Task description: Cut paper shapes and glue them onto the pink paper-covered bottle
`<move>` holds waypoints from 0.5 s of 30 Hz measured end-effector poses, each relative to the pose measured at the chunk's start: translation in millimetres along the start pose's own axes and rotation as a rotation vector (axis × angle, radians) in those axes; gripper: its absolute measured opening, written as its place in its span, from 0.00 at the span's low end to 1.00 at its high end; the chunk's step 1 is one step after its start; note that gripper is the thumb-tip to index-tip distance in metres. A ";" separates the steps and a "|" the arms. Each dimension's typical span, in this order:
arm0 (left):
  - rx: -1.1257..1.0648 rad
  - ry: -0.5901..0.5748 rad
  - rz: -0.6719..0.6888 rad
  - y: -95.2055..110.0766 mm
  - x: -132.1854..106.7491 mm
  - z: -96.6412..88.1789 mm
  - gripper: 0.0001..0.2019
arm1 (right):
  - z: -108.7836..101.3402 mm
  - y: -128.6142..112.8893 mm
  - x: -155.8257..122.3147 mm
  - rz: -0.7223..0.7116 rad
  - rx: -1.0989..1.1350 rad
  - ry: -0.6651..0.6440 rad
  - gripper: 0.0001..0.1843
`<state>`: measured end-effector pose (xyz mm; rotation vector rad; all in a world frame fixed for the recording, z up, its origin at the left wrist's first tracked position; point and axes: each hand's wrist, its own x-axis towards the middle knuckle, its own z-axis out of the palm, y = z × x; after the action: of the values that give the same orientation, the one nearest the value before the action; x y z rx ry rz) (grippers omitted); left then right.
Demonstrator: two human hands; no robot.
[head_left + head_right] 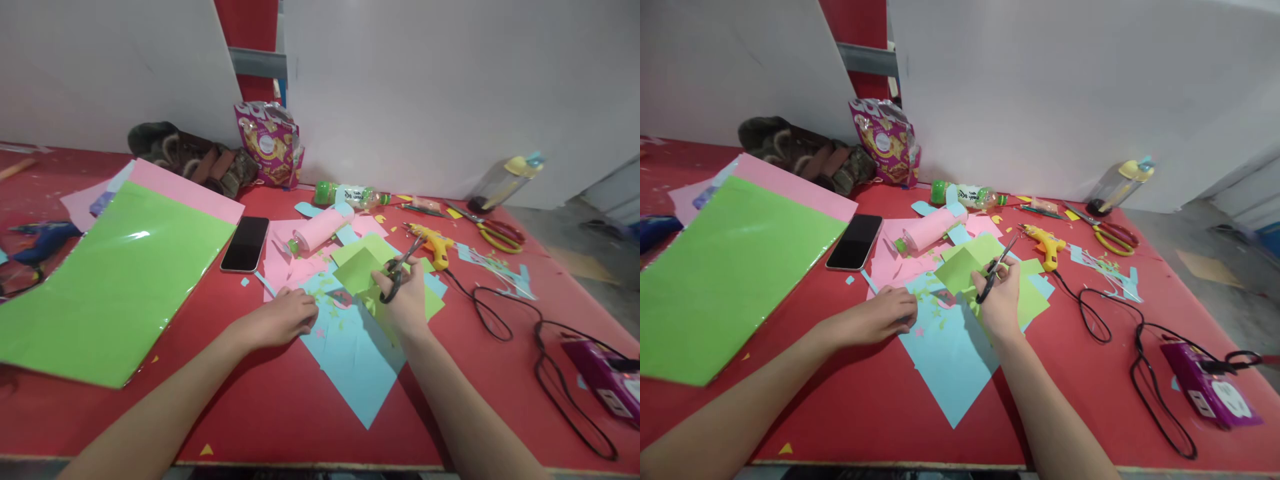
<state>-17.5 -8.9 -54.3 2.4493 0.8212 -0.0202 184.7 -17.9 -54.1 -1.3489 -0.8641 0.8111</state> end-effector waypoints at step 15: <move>-0.006 0.232 -0.085 18.9 11.2 23.9 0.09 | -1.2 -4.0 -0.3 0.067 0.019 0.010 0.21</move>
<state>5.9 -27.4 -67.2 2.4393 1.0225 0.2383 185.6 -19.0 -50.1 -1.3705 -0.8056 0.8620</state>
